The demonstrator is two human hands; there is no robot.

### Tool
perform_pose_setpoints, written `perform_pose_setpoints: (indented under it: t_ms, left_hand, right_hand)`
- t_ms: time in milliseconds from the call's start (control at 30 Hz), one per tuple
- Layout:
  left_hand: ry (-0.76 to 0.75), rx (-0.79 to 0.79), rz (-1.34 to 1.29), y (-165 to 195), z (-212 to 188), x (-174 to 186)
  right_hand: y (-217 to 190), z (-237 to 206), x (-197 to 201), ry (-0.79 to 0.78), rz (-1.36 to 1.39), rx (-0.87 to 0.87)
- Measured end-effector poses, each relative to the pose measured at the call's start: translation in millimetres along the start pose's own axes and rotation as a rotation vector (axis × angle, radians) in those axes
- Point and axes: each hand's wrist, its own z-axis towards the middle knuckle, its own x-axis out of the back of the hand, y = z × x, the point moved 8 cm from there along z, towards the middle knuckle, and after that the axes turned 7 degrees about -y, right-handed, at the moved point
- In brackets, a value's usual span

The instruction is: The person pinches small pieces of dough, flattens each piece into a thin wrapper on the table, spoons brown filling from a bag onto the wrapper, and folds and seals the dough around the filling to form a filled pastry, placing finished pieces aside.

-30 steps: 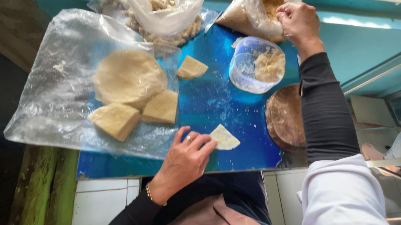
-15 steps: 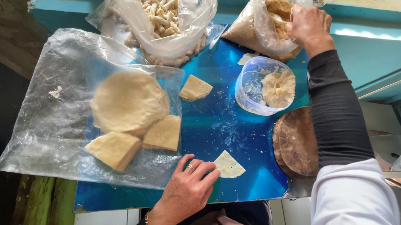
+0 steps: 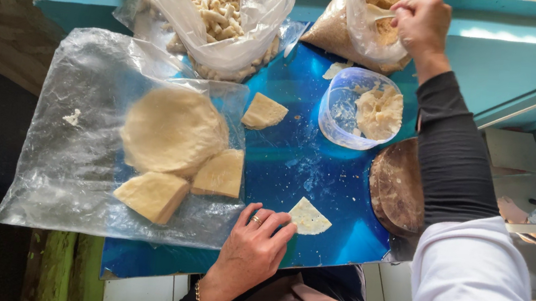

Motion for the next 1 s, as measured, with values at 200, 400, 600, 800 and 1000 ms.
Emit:
perform_pose_setpoints:
  t_ms: [200,400,600,800,1000]
  left_hand:
    - [0.002,-0.008,0.014,-0.6,0.0,-0.5]
    - [0.007,-0.004,0.033,-0.6,1.2,0.2]
    - [0.013,-0.001,0.025,-0.2,-0.6,3.2]
    - [-0.017,-0.029,0.038,3.2,1.5,1.8]
    - [-0.022,-0.043,0.082,6.8,4.4,2.6]
  right_hand:
    - [32.6,-26.3,33.4,0.015,0.538,-0.284]
    - [-5.5,-12.0,-7.6,0.030,-0.227,0.109]
    - [0.5,-2.8,-8.2,0.056,0.063,0.023]
    - [28.8,-33.0,38.6,0.115,0.529,-0.206]
    - [20.2,-55.3,50.4,0.182,0.446,-0.179]
